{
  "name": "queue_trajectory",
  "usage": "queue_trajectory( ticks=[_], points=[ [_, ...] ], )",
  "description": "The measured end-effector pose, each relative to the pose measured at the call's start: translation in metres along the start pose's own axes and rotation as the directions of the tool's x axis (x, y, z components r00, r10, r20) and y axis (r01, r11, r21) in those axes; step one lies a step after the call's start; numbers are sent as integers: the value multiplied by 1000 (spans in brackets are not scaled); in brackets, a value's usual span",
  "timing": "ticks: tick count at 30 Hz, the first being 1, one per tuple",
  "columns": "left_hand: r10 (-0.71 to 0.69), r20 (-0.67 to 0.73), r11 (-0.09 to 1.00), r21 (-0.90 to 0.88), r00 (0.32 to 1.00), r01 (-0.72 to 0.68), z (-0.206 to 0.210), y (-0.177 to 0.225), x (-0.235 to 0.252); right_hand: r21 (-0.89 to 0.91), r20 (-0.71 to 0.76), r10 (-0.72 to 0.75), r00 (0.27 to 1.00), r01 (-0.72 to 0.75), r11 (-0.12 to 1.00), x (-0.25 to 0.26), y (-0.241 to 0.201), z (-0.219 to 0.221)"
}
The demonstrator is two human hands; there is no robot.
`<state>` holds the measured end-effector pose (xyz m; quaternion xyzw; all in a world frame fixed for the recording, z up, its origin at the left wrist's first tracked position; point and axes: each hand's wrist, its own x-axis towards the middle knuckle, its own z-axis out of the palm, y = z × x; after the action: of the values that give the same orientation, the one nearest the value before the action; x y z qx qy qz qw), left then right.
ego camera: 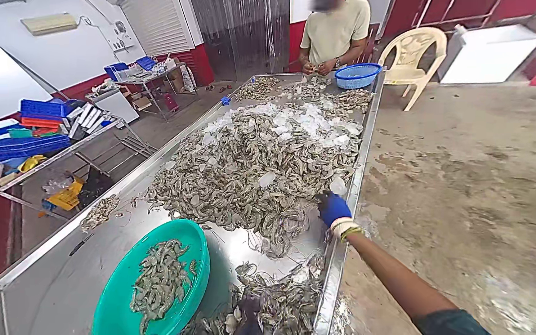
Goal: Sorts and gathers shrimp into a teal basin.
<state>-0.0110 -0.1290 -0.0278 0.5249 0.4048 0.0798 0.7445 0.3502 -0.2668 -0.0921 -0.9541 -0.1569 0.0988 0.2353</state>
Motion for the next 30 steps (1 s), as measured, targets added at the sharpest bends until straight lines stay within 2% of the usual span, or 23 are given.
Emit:
queue_trajectory(
  ticks=[1,2,4,5,8,10,12,14,18,22,23,25,26,27,29,30],
  points=[
    [-67,11,996,57,998,66,6,9,-5,-115,32,102,994,-98,989,13,11,0],
    [-41,132,998,63,990,33,0,3,1,-184,44,165,985,-155,971,20,17,8],
    [119,356,990,30,927,-138,-12,-24,29,-162,53,216,975,-205,965,13,1,24],
    [154,394,985,10,906,-172,-9,-29,35,-151,111,212,971,-194,969,3,-12,31],
    [176,378,980,22,909,-199,0,-33,34,-42,322,123,939,-115,992,-21,-29,25],
    [209,343,974,9,916,-225,-8,-40,33,37,297,47,954,-61,997,-25,-19,0],
    [210,288,976,-2,934,-218,-19,-45,32,30,292,-30,956,23,999,-22,-5,-25],
    [184,228,983,-15,956,-185,-23,-46,30,22,321,-180,930,183,983,-23,6,-33],
    [188,244,981,3,951,-194,-17,-48,26,33,459,-436,774,476,879,-30,3,-14],
    [177,281,981,24,943,-191,-8,-48,29,22,561,-628,539,749,662,-56,-21,26],
    [160,258,984,39,953,-176,-4,-45,28,-49,594,-592,544,759,649,-65,-27,38],
    [199,231,963,132,952,-233,4,-41,27,-194,643,-436,629,685,702,-94,-40,53],
    [259,231,917,245,938,-314,7,-41,29,-221,649,-371,665,631,744,-109,-47,56],
    [334,240,824,395,911,-406,9,-45,34,-225,658,-325,679,589,776,-125,-53,58],
    [338,252,655,629,907,-418,22,-43,40,-177,652,-366,665,602,779,-152,-69,58],
    [325,244,630,665,914,-402,30,-42,39,-148,650,-388,653,610,778,-165,-79,55]
  ],
)
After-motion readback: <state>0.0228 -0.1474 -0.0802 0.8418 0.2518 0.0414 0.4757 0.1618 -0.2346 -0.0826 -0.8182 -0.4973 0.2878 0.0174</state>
